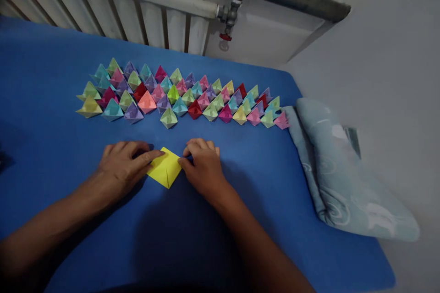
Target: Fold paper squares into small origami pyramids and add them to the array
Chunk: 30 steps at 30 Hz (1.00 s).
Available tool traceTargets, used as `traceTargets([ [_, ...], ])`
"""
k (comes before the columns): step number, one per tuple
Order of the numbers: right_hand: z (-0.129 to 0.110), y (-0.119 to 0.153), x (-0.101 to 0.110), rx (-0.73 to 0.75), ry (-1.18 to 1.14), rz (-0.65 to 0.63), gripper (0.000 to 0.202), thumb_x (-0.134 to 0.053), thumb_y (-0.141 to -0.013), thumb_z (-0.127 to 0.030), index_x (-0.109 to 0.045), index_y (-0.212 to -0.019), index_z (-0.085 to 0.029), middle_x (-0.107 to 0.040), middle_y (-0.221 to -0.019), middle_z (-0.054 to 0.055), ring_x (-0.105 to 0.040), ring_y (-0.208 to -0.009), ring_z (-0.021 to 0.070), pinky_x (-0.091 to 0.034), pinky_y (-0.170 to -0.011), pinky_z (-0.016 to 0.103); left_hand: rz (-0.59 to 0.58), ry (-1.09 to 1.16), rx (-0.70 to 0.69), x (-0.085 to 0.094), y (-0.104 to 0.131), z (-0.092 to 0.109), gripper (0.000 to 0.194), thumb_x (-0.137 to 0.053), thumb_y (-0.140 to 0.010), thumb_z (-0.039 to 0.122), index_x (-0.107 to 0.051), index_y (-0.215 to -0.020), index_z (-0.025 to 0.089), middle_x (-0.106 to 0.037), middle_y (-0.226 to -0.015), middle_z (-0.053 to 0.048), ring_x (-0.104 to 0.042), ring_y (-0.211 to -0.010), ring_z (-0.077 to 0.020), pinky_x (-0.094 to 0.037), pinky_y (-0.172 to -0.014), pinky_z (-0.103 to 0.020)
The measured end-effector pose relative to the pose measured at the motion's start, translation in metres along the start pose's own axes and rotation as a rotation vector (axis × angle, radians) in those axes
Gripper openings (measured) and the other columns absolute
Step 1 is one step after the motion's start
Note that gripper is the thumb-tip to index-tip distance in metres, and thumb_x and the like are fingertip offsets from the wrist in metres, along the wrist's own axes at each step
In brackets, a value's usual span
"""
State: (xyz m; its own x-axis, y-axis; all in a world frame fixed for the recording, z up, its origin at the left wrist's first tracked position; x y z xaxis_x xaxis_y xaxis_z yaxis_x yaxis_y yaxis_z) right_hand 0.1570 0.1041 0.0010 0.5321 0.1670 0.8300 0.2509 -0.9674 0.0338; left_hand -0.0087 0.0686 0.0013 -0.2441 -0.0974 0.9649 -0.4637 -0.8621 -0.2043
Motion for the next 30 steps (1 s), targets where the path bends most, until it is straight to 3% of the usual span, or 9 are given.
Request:
traceTargets([
  [2,0.000,0.000,0.001,0.003,-0.002,-0.011,0.007,-0.065,-0.080,-0.018,-0.061,-0.076,-0.021,-0.066,-0.112,0.004,-0.054,-0.104,0.0250,-0.034,-0.085,0.040,0.045,0.025,-0.119,-0.001,0.001,0.006,0.040,-0.046,-0.093,0.011,-0.063,-0.122,0.033,-0.064,-0.119,-0.007,-0.055,-0.106,-0.0289,-0.042,-0.084,-0.044],
  [5,0.001,0.002,0.001,0.028,-0.008,0.003,0.006,-0.063,-0.081,-0.017,-0.062,-0.078,-0.021,-0.066,-0.112,0.005,-0.054,-0.104,0.0248,-0.034,-0.085,0.040,0.074,0.097,-0.231,-0.002,0.002,0.009,0.037,-0.046,-0.093,0.011,-0.065,-0.119,0.029,-0.067,-0.120,-0.007,-0.055,-0.113,-0.0278,-0.039,-0.091,-0.045],
  [8,0.000,0.005,0.001,0.086,-0.001,0.038,0.009,-0.061,-0.082,-0.015,-0.065,-0.085,-0.022,-0.066,-0.112,0.005,-0.053,-0.104,0.0253,-0.034,-0.086,0.041,0.035,0.149,-0.256,-0.002,0.002,0.006,0.033,-0.046,-0.094,0.012,-0.066,-0.116,0.027,-0.070,-0.116,-0.005,-0.058,-0.112,-0.0251,-0.037,-0.095,-0.044],
  [11,-0.008,0.010,-0.001,0.256,0.060,0.058,0.021,-0.056,-0.086,-0.012,-0.068,-0.097,-0.025,-0.066,-0.119,0.004,-0.049,-0.111,0.0263,-0.033,-0.090,0.042,0.004,0.148,-0.260,0.000,0.002,0.004,0.035,-0.044,-0.095,0.012,-0.066,-0.115,0.028,-0.071,-0.118,-0.004,-0.059,-0.112,-0.0241,-0.035,-0.096,-0.045],
  [16,-0.023,0.021,-0.008,0.490,0.118,-0.052,0.026,-0.047,-0.093,-0.011,-0.067,-0.099,-0.026,-0.071,-0.110,0.001,-0.051,-0.104,0.0231,-0.031,-0.088,0.042,-0.020,0.147,-0.235,0.002,0.003,0.000,0.034,-0.044,-0.096,0.015,-0.068,-0.112,0.032,-0.071,-0.119,-0.001,-0.059,-0.113,-0.0234,-0.034,-0.099,-0.046],
  [22,-0.027,0.030,-0.005,0.499,0.109,-0.079,0.022,-0.062,-0.084,-0.027,-0.064,-0.105,-0.022,-0.068,-0.117,0.003,-0.051,-0.107,0.0257,-0.031,-0.093,0.043,-0.031,0.156,-0.224,0.003,0.001,-0.002,0.033,-0.041,-0.097,0.017,-0.069,-0.108,0.030,-0.073,-0.115,-0.001,-0.061,-0.110,-0.0228,-0.034,-0.098,-0.047],
  [30,-0.029,0.030,-0.007,0.447,0.070,-0.072,0.025,-0.061,-0.085,-0.028,-0.063,-0.110,-0.024,-0.069,-0.114,0.005,-0.053,-0.105,0.0252,-0.031,-0.091,0.043,-0.058,0.239,-0.192,0.003,-0.001,-0.007,0.028,-0.042,-0.098,0.024,-0.069,-0.104,0.030,-0.072,-0.115,-0.001,-0.062,-0.108,-0.0206,-0.032,-0.099,-0.043],
])
Point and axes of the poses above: each hand's wrist, its own y-axis away from the middle knuckle, its own x-axis out of the back of the hand, z = x × y, the point moved 7 cm from there along -y, towards the middle knuckle
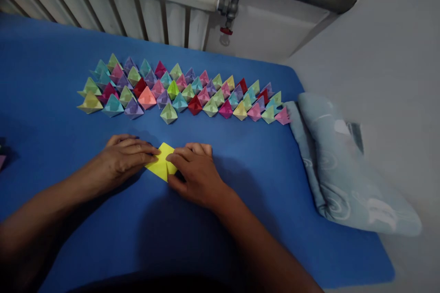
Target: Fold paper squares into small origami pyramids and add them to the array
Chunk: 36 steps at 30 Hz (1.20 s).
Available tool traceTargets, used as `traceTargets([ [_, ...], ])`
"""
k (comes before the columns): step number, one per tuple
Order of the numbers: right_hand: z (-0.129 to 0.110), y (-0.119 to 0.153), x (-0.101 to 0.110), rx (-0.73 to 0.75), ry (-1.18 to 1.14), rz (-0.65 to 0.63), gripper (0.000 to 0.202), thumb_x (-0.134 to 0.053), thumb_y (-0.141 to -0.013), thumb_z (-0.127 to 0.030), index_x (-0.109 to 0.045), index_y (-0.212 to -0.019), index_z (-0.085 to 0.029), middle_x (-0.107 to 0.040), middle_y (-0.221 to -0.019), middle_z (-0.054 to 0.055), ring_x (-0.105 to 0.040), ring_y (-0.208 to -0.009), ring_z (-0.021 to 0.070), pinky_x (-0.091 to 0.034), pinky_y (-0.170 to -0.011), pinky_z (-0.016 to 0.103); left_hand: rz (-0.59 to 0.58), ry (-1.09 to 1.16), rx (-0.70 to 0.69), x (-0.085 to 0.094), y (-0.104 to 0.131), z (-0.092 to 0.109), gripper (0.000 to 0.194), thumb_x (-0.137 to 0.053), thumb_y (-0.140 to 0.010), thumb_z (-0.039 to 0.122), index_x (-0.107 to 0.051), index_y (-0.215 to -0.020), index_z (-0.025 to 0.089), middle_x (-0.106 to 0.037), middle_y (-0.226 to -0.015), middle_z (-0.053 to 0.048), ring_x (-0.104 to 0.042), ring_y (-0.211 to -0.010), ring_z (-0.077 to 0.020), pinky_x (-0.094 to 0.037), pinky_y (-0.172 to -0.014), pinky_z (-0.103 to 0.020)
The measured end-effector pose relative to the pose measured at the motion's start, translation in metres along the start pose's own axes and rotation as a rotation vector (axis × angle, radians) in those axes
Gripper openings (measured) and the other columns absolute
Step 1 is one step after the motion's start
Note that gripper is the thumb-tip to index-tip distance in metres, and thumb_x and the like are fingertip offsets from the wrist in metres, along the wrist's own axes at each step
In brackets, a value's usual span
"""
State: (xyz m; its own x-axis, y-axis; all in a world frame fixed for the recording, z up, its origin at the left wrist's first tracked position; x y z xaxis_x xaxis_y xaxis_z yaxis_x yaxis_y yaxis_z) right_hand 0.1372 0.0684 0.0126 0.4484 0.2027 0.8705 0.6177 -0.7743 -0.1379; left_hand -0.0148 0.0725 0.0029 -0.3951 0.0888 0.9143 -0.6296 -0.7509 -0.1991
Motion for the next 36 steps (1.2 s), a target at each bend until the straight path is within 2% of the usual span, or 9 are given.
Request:
traceTargets([
  [6,-0.003,-0.005,-0.006,-0.007,-0.027,0.006,0.023,-0.061,-0.086,-0.020,-0.066,-0.107,-0.025,-0.071,-0.110,0.002,-0.054,-0.103,0.0232,-0.031,-0.088,0.042,0.020,-0.015,0.000,-0.001,-0.001,0.001,0.026,-0.043,-0.098,0.023,-0.068,-0.101,0.029,-0.073,-0.115,-0.001,-0.062,-0.107,-0.0202,-0.031,-0.100,-0.043],
  [12,0.003,-0.010,-0.013,-0.052,0.013,0.029,0.017,-0.057,-0.091,-0.023,-0.070,-0.101,-0.029,-0.071,-0.101,0.002,-0.053,-0.095,0.0220,-0.029,-0.082,0.040,-0.009,0.036,0.013,0.005,-0.002,0.005,0.023,-0.048,-0.091,0.018,-0.068,-0.098,0.026,-0.071,-0.116,-0.002,-0.062,-0.109,-0.0210,-0.033,-0.100,-0.044],
  [17,0.005,-0.011,-0.015,-0.075,0.013,0.058,0.014,-0.058,-0.092,-0.025,-0.070,-0.098,-0.030,-0.070,-0.099,0.001,-0.053,-0.095,0.0218,-0.030,-0.083,0.040,-0.067,0.046,0.035,0.006,-0.002,0.009,0.013,-0.059,-0.086,0.030,-0.065,-0.096,0.024,-0.070,-0.118,-0.001,-0.060,-0.111,-0.0227,-0.028,-0.104,-0.046],
  [21,0.006,-0.011,-0.015,-0.100,-0.006,0.081,0.012,-0.058,-0.093,-0.026,-0.069,-0.096,-0.028,-0.071,-0.098,0.001,-0.054,-0.095,0.0214,-0.030,-0.084,0.040,-0.027,0.010,0.003,0.005,-0.003,0.010,0.010,-0.056,-0.091,0.030,-0.063,-0.092,0.023,-0.072,-0.114,-0.002,-0.062,-0.108,-0.0214,-0.031,-0.100,-0.045],
  [27,0.007,-0.013,-0.016,-0.160,-0.034,0.074,0.009,-0.059,-0.092,-0.027,-0.068,-0.094,-0.025,-0.070,-0.099,0.002,-0.054,-0.096,0.0216,-0.030,-0.084,0.039,0.054,-0.029,-0.013,0.007,-0.004,0.011,0.019,-0.048,-0.096,0.025,-0.065,-0.088,0.021,-0.073,-0.110,-0.004,-0.064,-0.101,-0.0205,-0.036,-0.096,-0.043],
  [31,0.009,-0.015,-0.015,-0.213,-0.060,0.085,0.005,-0.062,-0.090,-0.027,-0.066,-0.087,-0.024,-0.069,-0.103,0.001,-0.053,-0.098,0.0222,-0.031,-0.084,0.039,0.074,-0.016,0.036,0.007,-0.005,0.011,0.018,-0.051,-0.094,0.026,-0.067,-0.089,0.021,-0.072,-0.108,-0.005,-0.063,-0.099,-0.0225,-0.039,-0.092,-0.043],
  [36,0.010,-0.017,-0.015,-0.257,-0.079,0.093,0.009,-0.062,-0.089,-0.026,-0.064,-0.082,-0.022,-0.069,-0.105,0.002,-0.053,-0.101,0.0224,-0.030,-0.083,0.038,0.069,-0.014,0.138,0.003,-0.005,0.006,0.022,-0.052,-0.092,0.028,-0.067,-0.081,0.018,-0.071,-0.104,-0.007,-0.061,-0.094,-0.0243,-0.041,-0.085,-0.043],
])
Point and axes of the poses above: each hand's wrist, its own y-axis away from the middle knuckle, its own x-axis out of the back of the hand, z = x × y, the point moved 7 cm from there along -y, towards the middle knuckle
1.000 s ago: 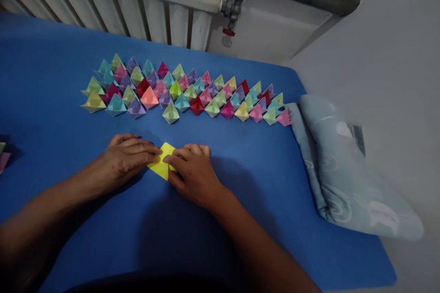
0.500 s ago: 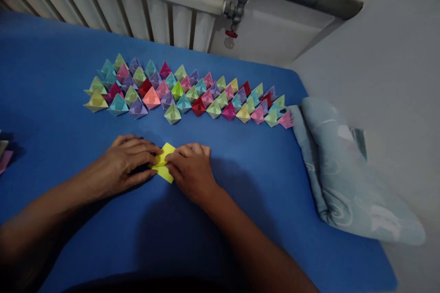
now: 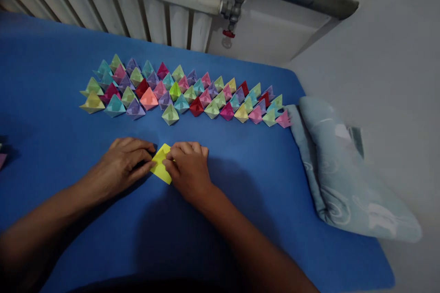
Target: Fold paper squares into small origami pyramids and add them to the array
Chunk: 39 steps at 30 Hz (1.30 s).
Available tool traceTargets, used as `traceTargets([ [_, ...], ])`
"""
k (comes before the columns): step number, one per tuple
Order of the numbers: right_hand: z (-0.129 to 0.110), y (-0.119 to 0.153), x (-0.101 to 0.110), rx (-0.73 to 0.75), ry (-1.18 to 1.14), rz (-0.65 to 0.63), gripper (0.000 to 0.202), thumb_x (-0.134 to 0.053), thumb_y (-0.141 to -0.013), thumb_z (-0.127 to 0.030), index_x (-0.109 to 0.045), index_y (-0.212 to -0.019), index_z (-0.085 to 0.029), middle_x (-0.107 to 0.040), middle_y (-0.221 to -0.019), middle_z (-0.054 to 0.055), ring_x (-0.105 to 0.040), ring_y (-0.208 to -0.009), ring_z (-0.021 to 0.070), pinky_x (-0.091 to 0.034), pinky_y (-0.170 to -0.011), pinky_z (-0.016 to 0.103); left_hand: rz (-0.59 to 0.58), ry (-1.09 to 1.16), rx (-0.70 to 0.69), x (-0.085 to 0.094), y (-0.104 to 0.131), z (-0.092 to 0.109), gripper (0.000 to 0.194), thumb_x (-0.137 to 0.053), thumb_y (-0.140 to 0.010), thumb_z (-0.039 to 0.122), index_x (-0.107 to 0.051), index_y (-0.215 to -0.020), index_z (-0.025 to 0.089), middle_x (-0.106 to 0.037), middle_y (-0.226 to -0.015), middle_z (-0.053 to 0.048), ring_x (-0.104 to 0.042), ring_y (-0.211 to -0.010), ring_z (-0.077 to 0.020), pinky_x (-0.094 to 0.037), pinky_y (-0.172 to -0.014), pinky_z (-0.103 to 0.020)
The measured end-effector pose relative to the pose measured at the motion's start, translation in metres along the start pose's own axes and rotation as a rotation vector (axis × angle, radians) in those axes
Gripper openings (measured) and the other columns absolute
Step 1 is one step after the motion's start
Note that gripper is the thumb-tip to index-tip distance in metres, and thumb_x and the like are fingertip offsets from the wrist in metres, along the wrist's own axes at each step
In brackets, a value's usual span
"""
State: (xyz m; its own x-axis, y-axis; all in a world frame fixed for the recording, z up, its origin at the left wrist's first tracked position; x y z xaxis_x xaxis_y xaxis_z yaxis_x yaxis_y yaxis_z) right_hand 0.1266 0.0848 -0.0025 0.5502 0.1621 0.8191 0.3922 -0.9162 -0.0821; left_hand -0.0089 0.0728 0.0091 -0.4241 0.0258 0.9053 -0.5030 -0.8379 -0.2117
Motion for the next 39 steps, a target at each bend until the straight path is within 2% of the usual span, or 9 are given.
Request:
traceTargets([
  [6,0.001,-0.001,-0.002,-0.057,0.016,-0.011,0.015,-0.057,-0.091,-0.025,-0.063,-0.077,-0.021,-0.069,-0.105,0.002,-0.053,-0.099,0.0216,-0.028,-0.082,0.036,-0.003,-0.032,0.041,-0.001,-0.002,-0.001,0.023,-0.052,-0.091,0.028,-0.064,-0.074,0.018,-0.070,-0.100,-0.008,-0.060,-0.091,-0.0244,-0.041,-0.081,-0.041],
  [13,0.001,-0.001,-0.003,-0.054,0.065,0.001,0.011,-0.057,-0.090,-0.024,-0.061,-0.080,-0.021,-0.069,-0.100,0.001,-0.052,-0.095,0.0211,-0.027,-0.079,0.035,-0.005,-0.017,0.099,-0.004,-0.002,-0.009,0.023,-0.056,-0.089,0.031,-0.062,-0.071,0.018,-0.068,-0.099,-0.008,-0.058,-0.090,-0.0245,-0.038,-0.077,-0.039],
  [16,-0.001,0.000,-0.003,-0.034,0.068,-0.010,0.010,-0.056,-0.091,-0.024,-0.065,-0.087,-0.023,-0.068,-0.103,0.001,-0.051,-0.097,0.0215,-0.027,-0.080,0.036,-0.006,-0.019,0.120,-0.006,-0.001,-0.011,0.021,-0.057,-0.089,0.030,-0.062,-0.072,0.018,-0.067,-0.100,-0.007,-0.057,-0.091,-0.0246,-0.037,-0.078,-0.039],
  [21,-0.004,0.001,-0.004,-0.010,0.065,-0.045,0.021,-0.054,-0.092,-0.022,-0.070,-0.101,-0.031,-0.066,-0.109,0.001,-0.050,-0.102,0.0228,-0.027,-0.083,0.039,-0.026,-0.040,0.130,-0.008,-0.001,-0.015,0.018,-0.058,-0.090,0.032,-0.063,-0.079,0.019,-0.066,-0.101,-0.007,-0.056,-0.092,-0.0245,-0.036,-0.077,-0.037],
  [27,-0.003,0.000,-0.005,-0.021,0.073,-0.042,0.022,-0.056,-0.091,-0.022,-0.071,-0.104,-0.031,-0.067,-0.108,0.001,-0.051,-0.101,0.0220,-0.028,-0.082,0.038,0.005,-0.114,0.028,-0.008,-0.001,-0.010,0.018,-0.053,-0.094,0.032,-0.069,-0.097,0.026,-0.064,-0.102,-0.006,-0.054,-0.090,-0.0237,-0.034,-0.077,-0.037],
  [32,-0.003,-0.002,-0.006,-0.030,0.111,-0.017,0.020,-0.055,-0.094,-0.028,-0.070,-0.106,-0.030,-0.068,-0.107,0.002,-0.051,-0.099,0.0218,-0.028,-0.081,0.037,0.032,-0.169,-0.085,-0.010,0.005,-0.005,0.025,-0.047,-0.096,0.027,-0.069,-0.105,0.032,-0.063,-0.104,-0.007,-0.052,-0.088,-0.0237,-0.035,-0.075,-0.038],
  [39,0.000,-0.006,-0.005,-0.060,0.132,-0.022,0.021,-0.056,-0.093,-0.030,-0.071,-0.108,-0.030,-0.067,-0.104,0.003,-0.052,-0.097,0.0212,-0.027,-0.081,0.037,0.007,-0.121,-0.117,-0.009,0.011,-0.011,0.028,-0.047,-0.096,0.024,-0.068,-0.109,0.035,-0.062,-0.113,-0.007,-0.052,-0.099,-0.0250,-0.036,-0.079,-0.039],
])
Point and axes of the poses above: each hand's wrist, its own y-axis away from the middle knuckle, its own x-axis out of the back of the hand, z = x × y, the point moved 7 cm from there along -y, towards the middle knuckle
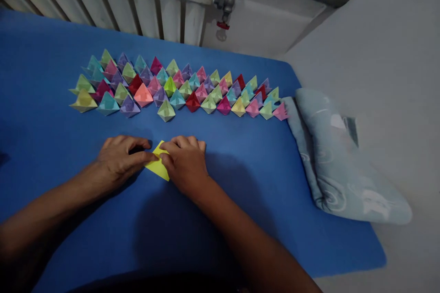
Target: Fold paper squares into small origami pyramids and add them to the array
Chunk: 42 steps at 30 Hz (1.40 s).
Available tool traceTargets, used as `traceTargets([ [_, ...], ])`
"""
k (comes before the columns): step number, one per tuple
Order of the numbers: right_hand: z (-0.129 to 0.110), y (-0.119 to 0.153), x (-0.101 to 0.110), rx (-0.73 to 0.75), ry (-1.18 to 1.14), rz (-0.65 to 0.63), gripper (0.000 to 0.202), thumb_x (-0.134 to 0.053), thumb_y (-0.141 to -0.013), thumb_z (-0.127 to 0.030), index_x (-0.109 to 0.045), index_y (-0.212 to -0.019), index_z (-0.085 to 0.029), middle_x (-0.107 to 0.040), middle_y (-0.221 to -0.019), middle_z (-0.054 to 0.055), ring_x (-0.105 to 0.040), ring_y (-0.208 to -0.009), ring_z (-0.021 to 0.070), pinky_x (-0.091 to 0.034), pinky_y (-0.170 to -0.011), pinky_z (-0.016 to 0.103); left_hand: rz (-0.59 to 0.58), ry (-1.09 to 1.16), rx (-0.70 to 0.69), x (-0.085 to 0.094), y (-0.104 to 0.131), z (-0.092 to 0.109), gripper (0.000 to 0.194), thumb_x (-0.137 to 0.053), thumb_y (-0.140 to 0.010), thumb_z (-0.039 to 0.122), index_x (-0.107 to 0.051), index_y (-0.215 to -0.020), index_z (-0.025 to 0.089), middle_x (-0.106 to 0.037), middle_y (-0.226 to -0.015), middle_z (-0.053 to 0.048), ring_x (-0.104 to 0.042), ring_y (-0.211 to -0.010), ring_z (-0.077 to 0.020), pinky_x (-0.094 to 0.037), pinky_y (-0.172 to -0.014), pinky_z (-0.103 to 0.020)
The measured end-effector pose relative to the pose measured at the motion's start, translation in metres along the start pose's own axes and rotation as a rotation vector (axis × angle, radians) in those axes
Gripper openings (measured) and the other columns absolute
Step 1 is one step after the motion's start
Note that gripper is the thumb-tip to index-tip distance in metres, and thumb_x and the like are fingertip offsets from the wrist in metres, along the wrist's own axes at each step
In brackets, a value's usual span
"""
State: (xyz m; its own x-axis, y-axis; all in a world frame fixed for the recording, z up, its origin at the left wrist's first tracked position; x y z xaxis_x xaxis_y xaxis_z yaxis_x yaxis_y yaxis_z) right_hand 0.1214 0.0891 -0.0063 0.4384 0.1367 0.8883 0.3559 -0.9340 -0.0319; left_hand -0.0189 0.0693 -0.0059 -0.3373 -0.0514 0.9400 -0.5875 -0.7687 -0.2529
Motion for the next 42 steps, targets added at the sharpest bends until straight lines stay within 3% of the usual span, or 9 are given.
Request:
traceTargets([
  [9,0.000,-0.001,0.000,0.047,0.048,0.059,0.026,-0.053,-0.094,-0.030,-0.069,-0.114,-0.030,-0.065,-0.101,0.005,-0.051,-0.094,0.0208,-0.029,-0.082,0.036,-0.104,0.049,0.044,0.002,-0.020,0.001,0.022,-0.050,-0.092,0.023,-0.072,-0.095,0.028,-0.065,-0.100,-0.005,-0.053,-0.087,-0.0218,-0.038,-0.078,-0.038],
  [13,0.015,-0.003,0.009,0.038,-0.225,0.168,0.029,-0.054,-0.090,-0.023,-0.067,-0.115,-0.025,-0.066,-0.106,0.005,-0.055,-0.098,0.0192,-0.037,-0.086,0.034,-0.277,0.098,0.014,0.000,-0.047,0.004,0.021,-0.050,-0.086,0.020,-0.070,-0.093,0.021,-0.062,-0.119,-0.009,-0.056,-0.102,-0.0251,-0.042,-0.086,-0.040],
  [18,0.037,-0.001,0.018,-0.019,-0.589,0.336,0.027,-0.054,-0.084,-0.019,-0.068,-0.107,-0.020,-0.063,-0.098,0.004,-0.058,-0.088,0.0149,-0.045,-0.078,0.027,-0.509,0.036,0.073,0.003,-0.075,0.002,0.040,-0.060,-0.069,0.013,-0.066,-0.107,0.021,-0.067,-0.106,-0.007,-0.059,-0.098,-0.0240,-0.043,-0.086,-0.034],
  [25,0.046,0.005,0.025,-0.069,-0.707,0.336,0.026,-0.056,-0.080,-0.022,-0.068,-0.103,-0.020,-0.061,-0.094,0.001,-0.057,-0.082,0.0133,-0.046,-0.074,0.025,-0.612,0.092,0.250,0.001,-0.091,0.003,0.040,-0.068,-0.052,0.009,-0.067,-0.091,0.020,-0.066,-0.087,-0.003,-0.060,-0.083,-0.0219,-0.041,-0.069,-0.027],
  [31,0.053,0.007,0.028,-0.116,-0.811,0.330,0.026,-0.057,-0.077,-0.022,-0.068,-0.100,-0.018,-0.061,-0.092,0.001,-0.057,-0.079,0.0123,-0.047,-0.076,0.027,-0.592,0.216,0.386,0.000,-0.093,-0.007,0.021,-0.068,-0.043,0.008,-0.056,-0.056,0.020,-0.051,-0.055,0.005,-0.049,-0.058,-0.0138,-0.031,-0.053,-0.023],
  [36,0.060,0.007,0.031,-0.207,-1.004,0.302,0.024,-0.060,-0.075,-0.028,-0.067,-0.097,-0.021,-0.067,-0.094,0.000,-0.059,-0.081,0.0131,-0.047,-0.079,0.028,-0.531,0.498,0.577,0.011,-0.065,-0.014,0.017,-0.071,-0.054,0.021,-0.054,-0.056,0.019,-0.050,-0.048,0.006,-0.048,-0.049,-0.0111,-0.035,-0.050,-0.022],
  [38,0.062,0.009,0.030,-0.299,-1.145,0.305,0.026,-0.061,-0.075,-0.036,-0.067,-0.097,-0.022,-0.068,-0.094,0.001,-0.061,-0.083,0.0145,-0.047,-0.075,0.028,-0.430,0.640,0.647,0.014,-0.052,-0.012,0.021,-0.072,-0.060,0.028,-0.053,-0.061,0.019,-0.057,-0.056,0.004,-0.054,-0.053,-0.0116,-0.041,-0.053,-0.023],
  [40,0.060,0.013,0.026,-0.384,-1.276,0.296,0.030,-0.061,-0.076,-0.044,-0.067,-0.095,-0.022,-0.069,-0.095,0.003,-0.062,-0.082,0.0153,-0.046,-0.068,0.026,-0.077,1.075,0.848,0.018,-0.037,-0.015,0.028,-0.080,-0.054,0.024,-0.053,-0.062,0.018,-0.060,-0.060,0.002,-0.055,-0.054,-0.0105,-0.043,-0.053,-0.022],
  [42,0.050,0.017,0.021,-0.407,-1.337,0.245,0.033,-0.064,-0.074,-0.048,-0.068,-0.093,-0.021,-0.070,-0.095,0.005,-0.062,-0.081,0.0157,-0.044,-0.064,0.025,0.059,1.216,0.892,0.012,-0.028,-0.008,0.034,-0.084,-0.051,0.027,-0.055,-0.066,0.017,-0.063,-0.063,0.002,-0.057,-0.056,-0.0098,-0.048,-0.056,-0.022],
])
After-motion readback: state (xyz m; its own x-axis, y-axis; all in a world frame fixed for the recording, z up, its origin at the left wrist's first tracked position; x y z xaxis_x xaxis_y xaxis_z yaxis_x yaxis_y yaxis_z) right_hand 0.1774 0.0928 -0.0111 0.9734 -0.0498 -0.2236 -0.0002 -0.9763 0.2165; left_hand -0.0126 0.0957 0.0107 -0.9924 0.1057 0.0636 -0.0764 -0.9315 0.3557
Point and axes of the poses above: each hand's wrist, its own y-axis away from the middle knuckle, its own x-axis out of the back of the hand, z = x × y, the point moved 7 cm from there along -y, towards the middle knuckle
